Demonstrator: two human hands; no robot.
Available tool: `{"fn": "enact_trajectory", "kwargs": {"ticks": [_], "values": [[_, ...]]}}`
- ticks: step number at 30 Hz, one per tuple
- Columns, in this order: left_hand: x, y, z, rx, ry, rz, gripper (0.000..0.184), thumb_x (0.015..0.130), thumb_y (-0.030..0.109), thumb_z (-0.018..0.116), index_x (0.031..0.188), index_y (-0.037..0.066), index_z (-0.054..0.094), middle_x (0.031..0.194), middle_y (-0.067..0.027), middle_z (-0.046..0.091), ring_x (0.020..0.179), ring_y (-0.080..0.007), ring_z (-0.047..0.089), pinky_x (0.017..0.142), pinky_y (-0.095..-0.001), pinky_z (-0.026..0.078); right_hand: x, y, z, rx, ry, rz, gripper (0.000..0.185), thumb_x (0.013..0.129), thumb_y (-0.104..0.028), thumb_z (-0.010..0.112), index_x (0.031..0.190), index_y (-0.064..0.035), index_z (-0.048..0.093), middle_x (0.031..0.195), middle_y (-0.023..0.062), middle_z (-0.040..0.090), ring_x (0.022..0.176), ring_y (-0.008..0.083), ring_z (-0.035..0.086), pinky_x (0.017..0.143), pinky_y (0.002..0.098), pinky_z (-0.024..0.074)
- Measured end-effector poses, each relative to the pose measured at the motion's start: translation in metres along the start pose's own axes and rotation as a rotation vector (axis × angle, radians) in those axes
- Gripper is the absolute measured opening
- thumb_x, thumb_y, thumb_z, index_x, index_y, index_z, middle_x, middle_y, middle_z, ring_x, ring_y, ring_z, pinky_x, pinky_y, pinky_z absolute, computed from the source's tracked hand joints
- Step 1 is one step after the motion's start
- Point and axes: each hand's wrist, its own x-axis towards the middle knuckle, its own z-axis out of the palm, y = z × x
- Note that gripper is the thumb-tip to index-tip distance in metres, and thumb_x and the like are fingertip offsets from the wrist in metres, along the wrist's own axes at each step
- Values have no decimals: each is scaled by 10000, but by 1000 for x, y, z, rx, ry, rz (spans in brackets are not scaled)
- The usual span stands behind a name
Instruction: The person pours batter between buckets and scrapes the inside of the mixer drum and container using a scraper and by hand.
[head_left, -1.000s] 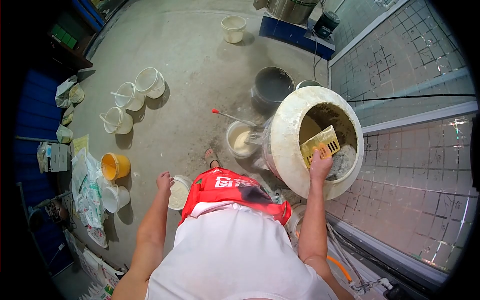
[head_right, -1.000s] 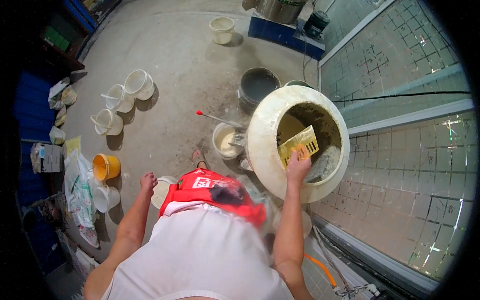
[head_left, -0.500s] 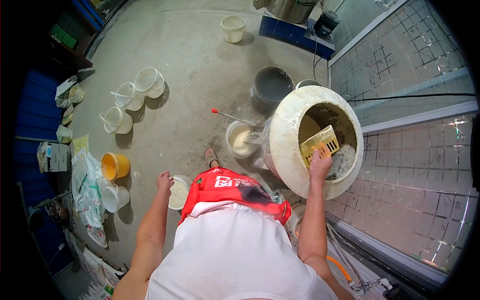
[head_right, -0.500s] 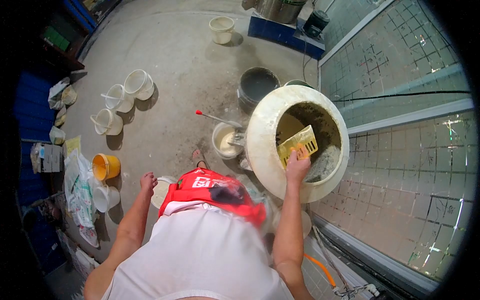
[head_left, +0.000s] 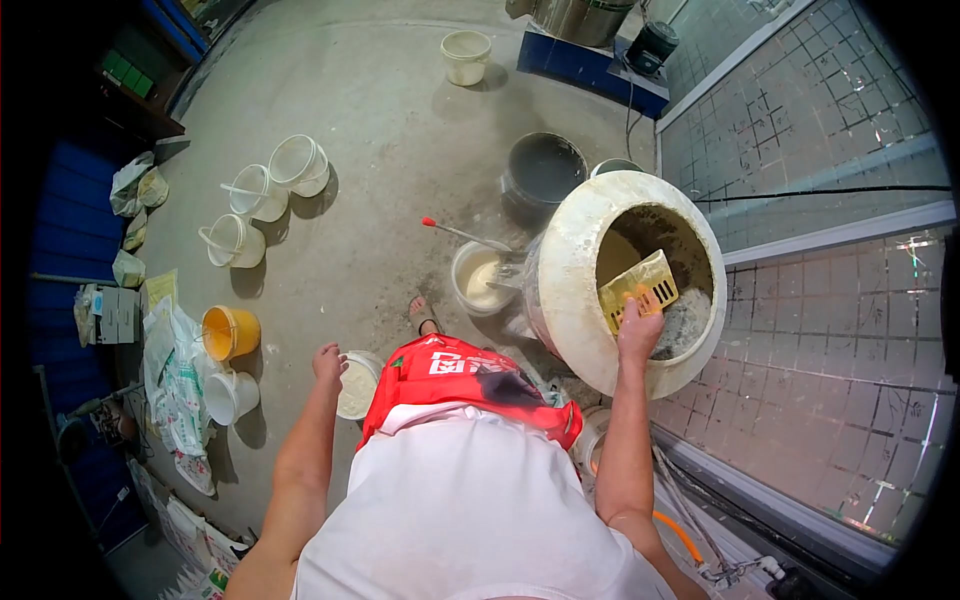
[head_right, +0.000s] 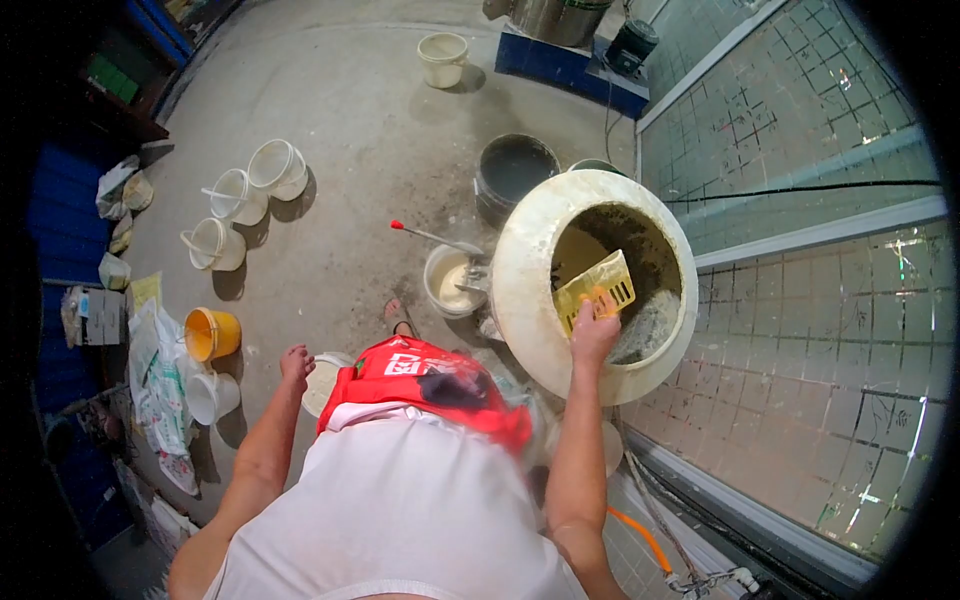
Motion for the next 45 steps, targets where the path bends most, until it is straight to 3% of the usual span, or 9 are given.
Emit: {"fn": "enact_trajectory", "kwargs": {"ticks": [14, 17, 26, 35, 41, 45], "values": [[10, -6, -2, 7, -21, 0, 245, 772, 74, 445, 1007, 42, 509, 844, -59, 524, 651, -164, 532, 506, -262, 448, 0, 1, 1, 7, 3, -19, 248, 756, -28, 496, 985, 65, 523, 868, 120, 601, 768, 172, 585, 681, 272, 454], [2, 2, 2, 6, -10, 3, 256, 748, 50, 437, 999, 32, 484, 745, -43, 479, 574, -145, 507, 449, -236, 449, 0, 2, 1, 14, 4, -23, 244, 754, -29, 499, 978, 63, 528, 863, 125, 601, 761, 173, 586, 677, 274, 454], [8, 0, -2, 36, -10, -7, 241, 762, 71, 459, 997, 64, 514, 821, -44, 518, 654, -170, 531, 515, -267, 453, -1, -1, 1, 31, 4, -14, 250, 753, -26, 498, 986, 64, 520, 863, 130, 600, 769, 178, 584, 680, 271, 453], [9, -2, -4, 11, -6, -11, 275, 742, 34, 436, 1013, 33, 482, 767, -51, 485, 588, -160, 507, 452, -252, 451, -1, -1, 1, 4, 11, 0, 256, 752, -27, 494, 990, 64, 514, 866, 124, 594, 757, 174, 578, 675, 271, 453], [9, -6, -7, 23, 9, -18, 234, 769, 60, 450, 994, 59, 513, 827, -56, 518, 646, -168, 535, 505, -267, 451, -3, -5, 2, -3, 12, -6, 250, 753, -14, 484, 989, 62, 515, 868, 109, 591, 756, 160, 572, 668, 262, 451], [-1, -1, -5, 29, 4, -2, 285, 742, 36, 434, 1022, 28, 489, 766, -49, 489, 595, -152, 505, 478, -253, 452, -4, -10, 1, 12, -6, -18, 248, 756, -15, 485, 990, 63, 514, 870, 101, 590, 755, 155, 571, 669, 257, 450]]}}
